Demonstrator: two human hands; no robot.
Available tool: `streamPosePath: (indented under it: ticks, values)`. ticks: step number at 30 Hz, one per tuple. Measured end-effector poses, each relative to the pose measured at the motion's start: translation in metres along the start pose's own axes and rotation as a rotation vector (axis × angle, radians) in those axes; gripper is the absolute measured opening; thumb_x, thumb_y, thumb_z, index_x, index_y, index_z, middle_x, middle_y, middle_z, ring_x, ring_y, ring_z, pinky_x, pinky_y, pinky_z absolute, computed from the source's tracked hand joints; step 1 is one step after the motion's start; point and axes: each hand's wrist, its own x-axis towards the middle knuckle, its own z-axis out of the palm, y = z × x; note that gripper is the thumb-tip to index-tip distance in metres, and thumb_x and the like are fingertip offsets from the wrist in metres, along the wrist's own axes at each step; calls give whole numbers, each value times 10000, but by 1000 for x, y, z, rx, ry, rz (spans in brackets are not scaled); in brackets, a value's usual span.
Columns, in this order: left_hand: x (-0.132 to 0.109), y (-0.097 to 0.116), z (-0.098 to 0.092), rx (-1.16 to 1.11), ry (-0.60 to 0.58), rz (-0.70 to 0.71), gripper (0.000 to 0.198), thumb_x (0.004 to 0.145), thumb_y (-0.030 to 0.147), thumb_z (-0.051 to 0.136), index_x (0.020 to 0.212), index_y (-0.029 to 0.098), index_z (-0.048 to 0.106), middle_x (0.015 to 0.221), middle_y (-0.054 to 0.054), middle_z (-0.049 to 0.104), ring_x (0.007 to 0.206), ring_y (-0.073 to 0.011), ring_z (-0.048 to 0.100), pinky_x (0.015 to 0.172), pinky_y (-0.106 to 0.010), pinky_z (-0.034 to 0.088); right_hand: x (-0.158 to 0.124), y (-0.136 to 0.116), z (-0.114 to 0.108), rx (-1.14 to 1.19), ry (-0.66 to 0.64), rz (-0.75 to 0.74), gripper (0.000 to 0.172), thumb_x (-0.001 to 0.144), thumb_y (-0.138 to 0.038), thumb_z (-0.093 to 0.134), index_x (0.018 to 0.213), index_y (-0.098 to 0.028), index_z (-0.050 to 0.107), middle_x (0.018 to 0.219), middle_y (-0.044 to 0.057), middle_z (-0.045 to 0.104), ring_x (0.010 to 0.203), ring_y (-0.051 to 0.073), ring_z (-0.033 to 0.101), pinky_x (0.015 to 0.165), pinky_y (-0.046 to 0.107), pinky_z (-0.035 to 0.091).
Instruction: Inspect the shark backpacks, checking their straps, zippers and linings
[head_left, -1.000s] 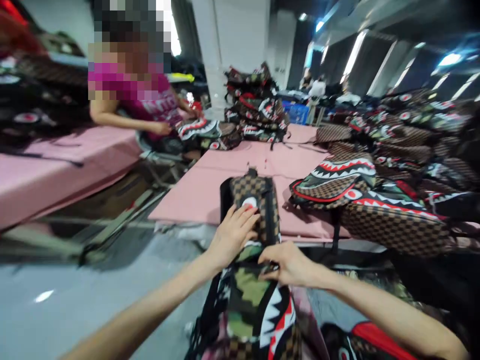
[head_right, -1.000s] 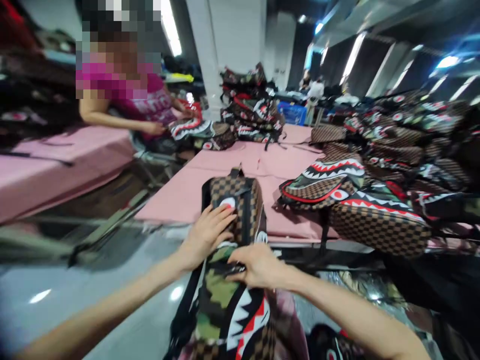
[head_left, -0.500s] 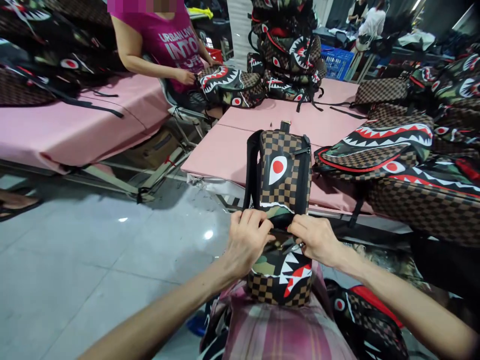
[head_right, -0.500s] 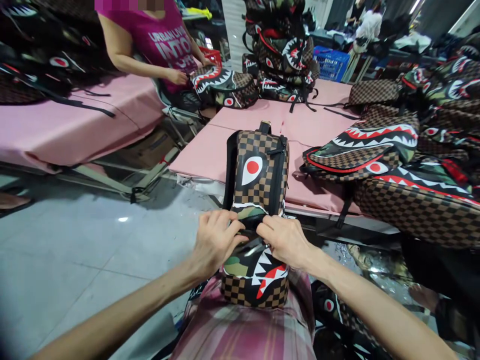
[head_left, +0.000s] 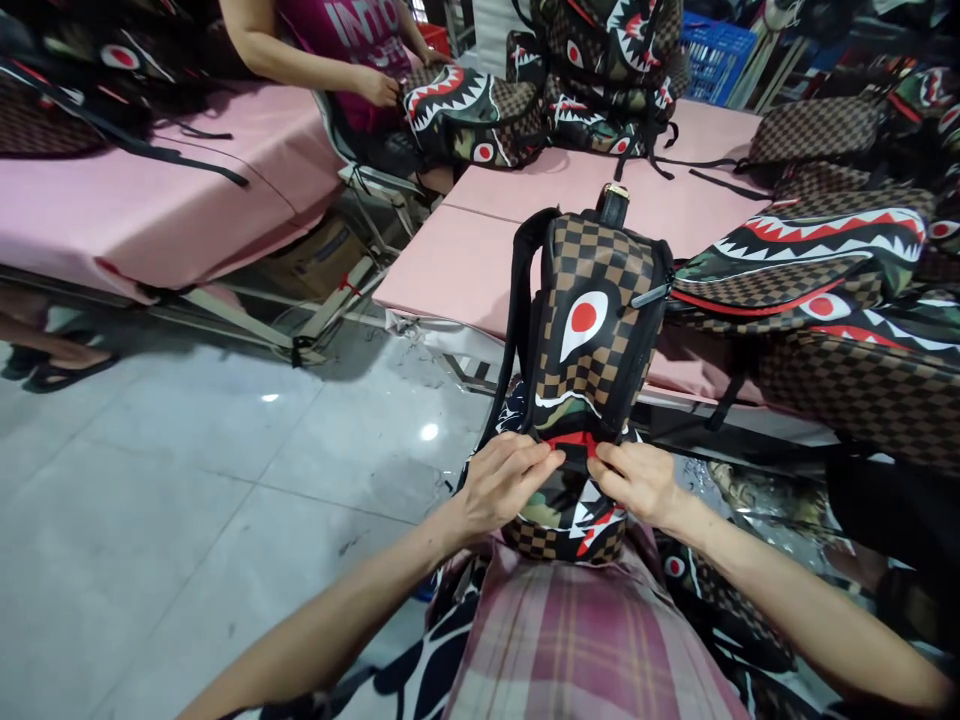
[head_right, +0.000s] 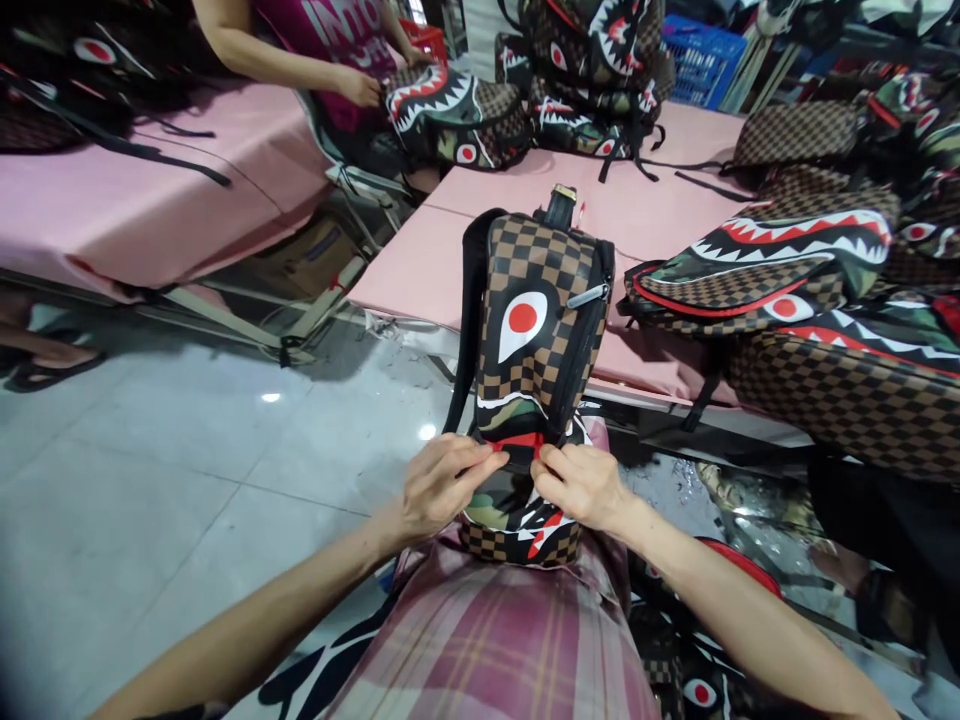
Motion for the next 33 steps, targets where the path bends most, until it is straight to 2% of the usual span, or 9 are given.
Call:
streamPosePath:
  ticks: [6, 10, 15, 25, 29, 31, 33]
  values:
    - [-12, -8, -9, 50, -104, 62, 323, 807, 99, 569, 1122, 168, 578, 949, -35, 648, 903, -146, 596, 763, -264, 508, 7, -5, -4, 56, -40, 5, 192, 869, -89, 460, 749, -164, 591, 726, 11, 617, 563, 88, 433, 517, 231, 282]
    - [-15, -13, -8, 56, -79, 65, 347, 808, 108, 571, 1150, 165, 563, 967, -33, 651, 945, -140, 595, 794, -254, 511, 10, -2, -3, 42, -66, 3, 204, 872, -91, 454, 738, -161, 592, 739, 19, 613, 561, 90, 428, 518, 234, 284]
    - [-19, -17, -6, 33, -120, 53, 374, 817, 104, 549, 1187, 159, 541, 1017, -44, 645, 1035, -158, 566, 864, -271, 500, 13, 2, -4, 29, -106, -9, 184, 869, -103, 468, 759, -157, 605, 754, 26, 620, 570, 95, 440, 517, 238, 296]
    - [-24, -21, 0, -20, -118, -4, 382, 817, 89, 541, 1187, 181, 538, 1009, -51, 638, 1018, -180, 557, 827, -307, 513, 14, 2, -5, 45, -135, 36, 201, 881, -73, 419, 858, -139, 607, 805, 50, 644, 606, 104, 493, 534, 235, 330]
    - [-9, -20, -2, -45, -96, -35, 386, 824, 71, 502, 1188, 195, 527, 1003, -54, 632, 962, -168, 551, 806, -309, 494, 17, 6, -11, 55, -123, 79, 228, 903, -106, 385, 860, -146, 606, 802, 45, 651, 604, 103, 505, 532, 233, 335]
    - [10, -18, -3, -19, -90, -91, 334, 809, 92, 537, 1128, 190, 560, 971, -58, 632, 898, -171, 540, 781, -327, 471, 23, 12, -12, 71, -74, 132, 186, 897, -144, 432, 826, -152, 604, 781, 35, 651, 615, 100, 521, 547, 230, 344]
    - [35, -17, 1, 47, -92, -194, 192, 801, 156, 579, 988, 190, 614, 875, -52, 624, 834, -179, 516, 752, -348, 437, 32, 19, -9, 60, -32, 225, 129, 868, -168, 503, 789, -158, 604, 759, 26, 644, 631, 100, 535, 560, 226, 350]
